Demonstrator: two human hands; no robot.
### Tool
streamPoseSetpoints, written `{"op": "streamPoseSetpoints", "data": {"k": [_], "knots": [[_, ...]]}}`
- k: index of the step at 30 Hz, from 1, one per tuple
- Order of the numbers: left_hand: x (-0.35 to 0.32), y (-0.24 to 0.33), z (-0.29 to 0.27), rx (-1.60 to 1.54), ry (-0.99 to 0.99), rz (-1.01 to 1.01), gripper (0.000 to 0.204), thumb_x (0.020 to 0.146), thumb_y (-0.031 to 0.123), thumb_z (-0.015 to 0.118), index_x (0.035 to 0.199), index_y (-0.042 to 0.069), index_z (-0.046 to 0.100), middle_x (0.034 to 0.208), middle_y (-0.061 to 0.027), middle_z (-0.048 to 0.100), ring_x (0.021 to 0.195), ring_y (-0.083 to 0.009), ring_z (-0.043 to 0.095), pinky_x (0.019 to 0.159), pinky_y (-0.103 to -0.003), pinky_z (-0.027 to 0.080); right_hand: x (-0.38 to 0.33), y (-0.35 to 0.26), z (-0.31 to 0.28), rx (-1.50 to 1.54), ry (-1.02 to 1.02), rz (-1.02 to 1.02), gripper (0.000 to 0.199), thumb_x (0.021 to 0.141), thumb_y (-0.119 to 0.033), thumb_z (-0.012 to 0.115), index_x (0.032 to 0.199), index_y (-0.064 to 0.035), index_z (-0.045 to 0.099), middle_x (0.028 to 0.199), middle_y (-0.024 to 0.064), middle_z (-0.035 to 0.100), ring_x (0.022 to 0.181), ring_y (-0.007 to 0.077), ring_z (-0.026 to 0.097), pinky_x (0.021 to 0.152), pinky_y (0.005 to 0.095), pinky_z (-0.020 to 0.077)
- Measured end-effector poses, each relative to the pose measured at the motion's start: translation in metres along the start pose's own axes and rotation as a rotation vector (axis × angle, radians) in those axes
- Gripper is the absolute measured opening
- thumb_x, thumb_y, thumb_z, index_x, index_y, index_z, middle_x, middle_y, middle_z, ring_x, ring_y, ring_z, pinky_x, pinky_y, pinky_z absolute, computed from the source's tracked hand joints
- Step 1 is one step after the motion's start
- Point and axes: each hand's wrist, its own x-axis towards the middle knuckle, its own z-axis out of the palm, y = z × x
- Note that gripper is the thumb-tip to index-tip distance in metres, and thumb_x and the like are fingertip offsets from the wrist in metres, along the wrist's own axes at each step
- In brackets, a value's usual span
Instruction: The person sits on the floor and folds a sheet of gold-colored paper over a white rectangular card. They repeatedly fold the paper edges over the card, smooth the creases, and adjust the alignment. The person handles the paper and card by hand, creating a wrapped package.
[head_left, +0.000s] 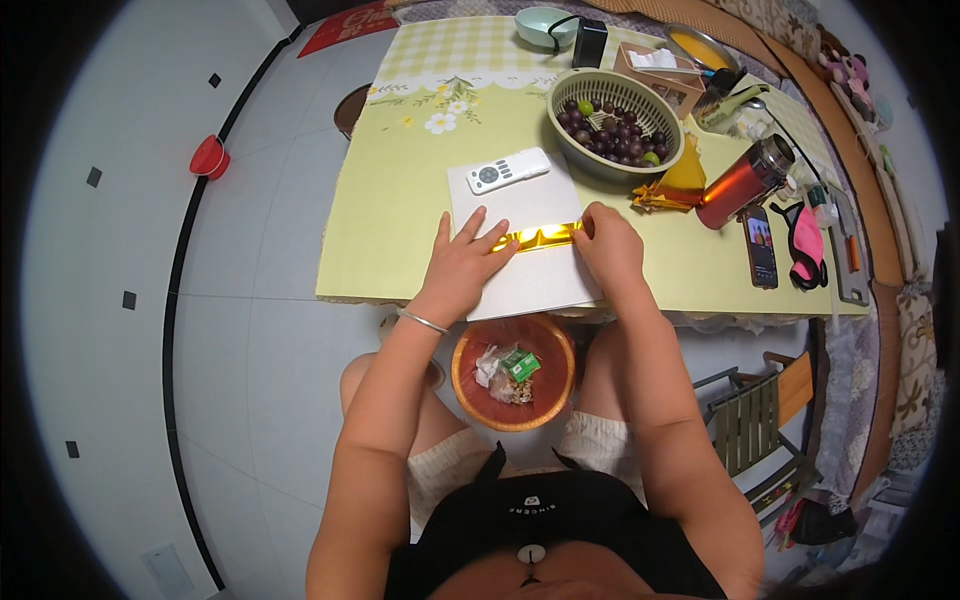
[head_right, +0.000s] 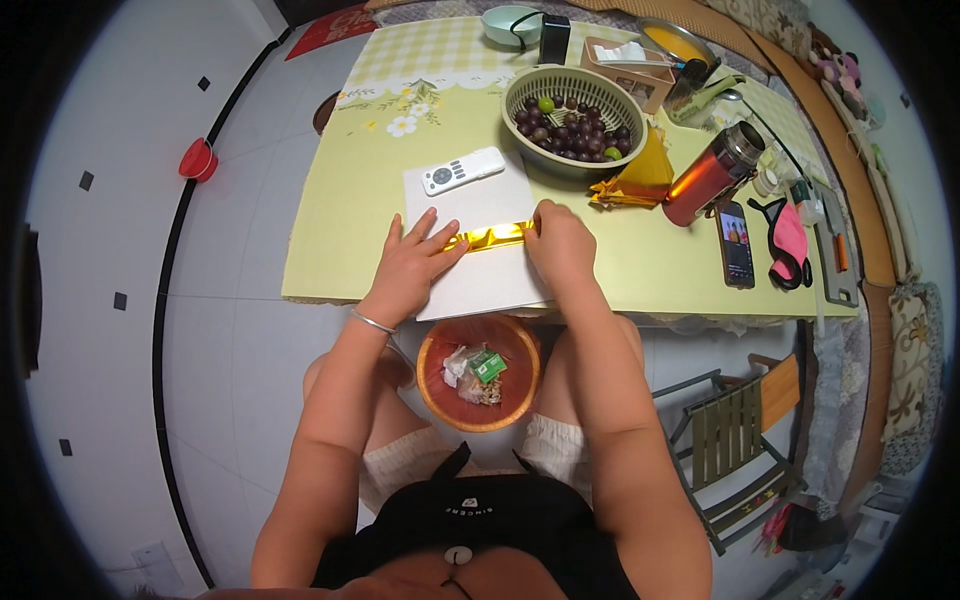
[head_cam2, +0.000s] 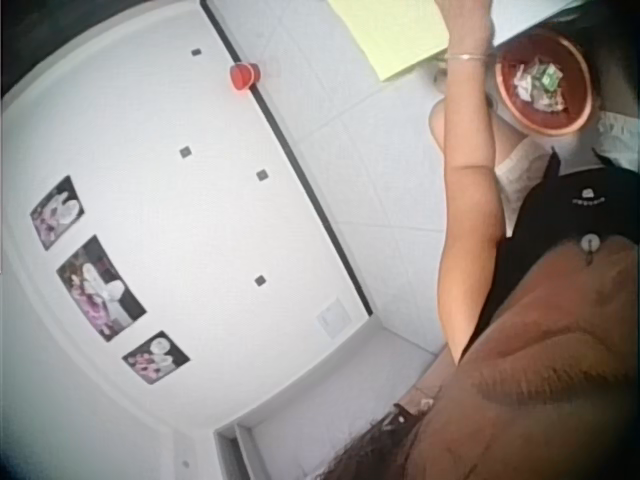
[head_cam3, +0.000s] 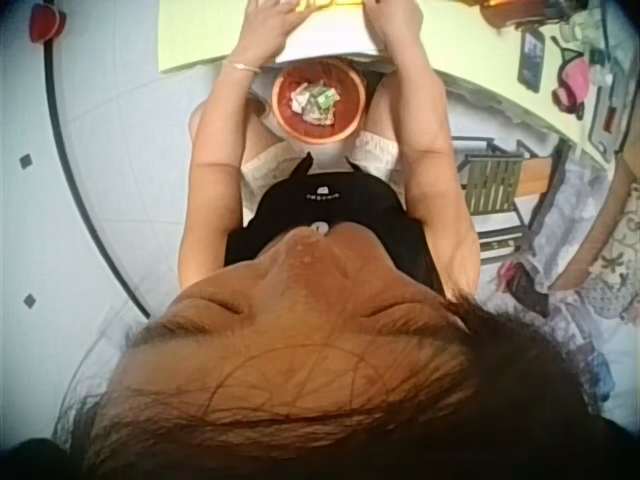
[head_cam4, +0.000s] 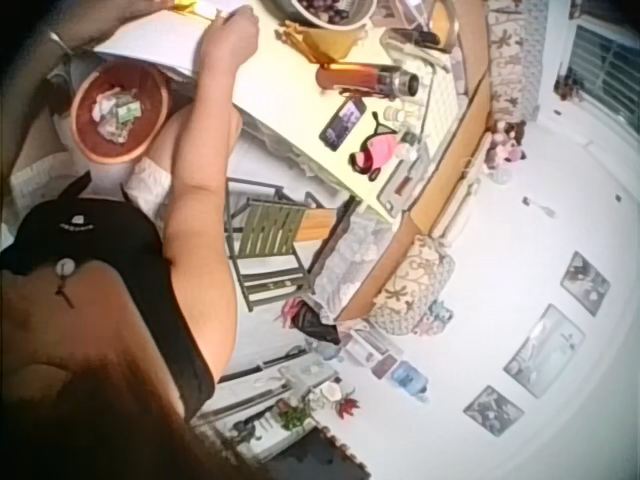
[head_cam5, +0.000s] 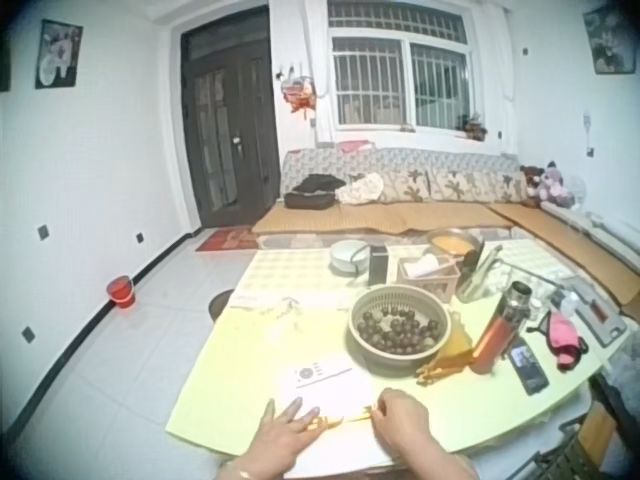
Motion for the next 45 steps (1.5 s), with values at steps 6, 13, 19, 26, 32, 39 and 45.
{"op": "streamPoseSetpoints", "data": {"k": [6, 13, 19, 26, 32, 39, 45], "knots": [[0.003, 0.006, -0.006, 0.016, -0.035, -0.032, 0.046, 0.096, 0.011, 0.051, 0.136, 0.03, 0.063, 0.15, -0.0028, 0.052, 0.147, -0.0346, 0.035, 0.116, -0.07, 0.017, -0.021, -0.009, 0.045, -0.212, 0.114, -0.589, 0.047, 0.091, -0.017, 0.061, 0.132, 0.0034, 0.055, 0.142, 0.0216, 0.054, 0.14, 0.037, 0.044, 0.118, 0.0506, 0.03], [-0.007, 0.019, -0.019, 0.039, -0.092, -0.221, 0.045, 0.092, 0.015, 0.056, 0.136, 0.021, 0.062, 0.151, -0.0117, 0.049, 0.149, -0.0343, 0.031, 0.115, -0.073, 0.011, -0.044, -0.006, 0.049, -0.209, -0.114, -0.486, 0.079, 0.099, -0.051, 0.051, 0.154, 0.0019, 0.032, 0.163, 0.0188, 0.028, 0.153, 0.03, 0.023, 0.123, 0.0479, 0.0176], [0.012, 0.048, -0.027, 0.033, 0.1, -0.292, 0.062, 0.088, 0.038, 0.068, 0.133, -0.003, 0.058, 0.148, -0.0223, 0.049, 0.149, -0.0361, 0.031, 0.121, -0.061, 0.014, -0.041, -0.005, 0.054, -0.185, -0.13, -0.492, 0.073, 0.1, -0.047, 0.047, 0.155, -0.0014, 0.032, 0.163, 0.0185, 0.028, 0.153, 0.0309, 0.023, 0.124, 0.0484, 0.0162], [0.031, 0.071, 0.015, -0.253, -0.055, -0.292, 0.102, 0.091, 0.066, 0.054, 0.154, -0.009, 0.024, 0.162, -0.0301, 0.021, 0.152, -0.0423, 0.017, 0.123, -0.053, 0.013, -0.039, 0.0, 0.052, -0.167, -0.178, -0.47, 0.07, 0.101, -0.044, 0.041, 0.158, -0.005, 0.028, 0.165, 0.0165, 0.026, 0.154, 0.0311, 0.019, 0.124, 0.0474, 0.0141], [-0.011, 0.062, 0.016, -0.079, -0.033, -0.46, 0.112, 0.088, 0.071, 0.055, 0.151, -0.015, 0.023, 0.16, -0.0345, 0.018, 0.153, -0.0426, 0.014, 0.124, -0.05, 0.011, -0.04, 0.004, 0.031, -0.173, -0.196, -0.376, 0.089, 0.095, -0.057, 0.053, 0.156, 0.0016, 0.027, 0.164, 0.0212, 0.024, 0.154, 0.0324, 0.02, 0.124, 0.0463, 0.0165], [-0.025, 0.058, 0.013, -0.048, -0.024, -0.52, 0.111, 0.087, 0.072, 0.056, 0.152, -0.013, 0.026, 0.162, -0.0307, 0.019, 0.153, -0.0398, 0.014, 0.123, -0.055, 0.008, -0.031, 0.044, 0.02, -0.174, -0.212, -0.354, 0.086, 0.097, -0.058, 0.05, 0.158, -0.0038, 0.025, 0.165, 0.0173, 0.022, 0.154, 0.0293, 0.018, 0.125, 0.0453, 0.015], [-0.016, 0.071, -0.015, 0.09, -0.14, -0.583, 0.111, 0.087, 0.074, 0.054, 0.154, -0.009, 0.024, 0.163, -0.0276, 0.019, 0.154, -0.0376, 0.014, 0.122, -0.058, 0.008, -0.033, 0.042, 0.001, -0.297, -0.25, -0.281, 0.083, 0.098, -0.055, 0.049, 0.158, -0.0042, 0.025, 0.166, 0.0169, 0.02, 0.155, 0.0308, 0.016, 0.125, 0.0484, 0.0122]]}}
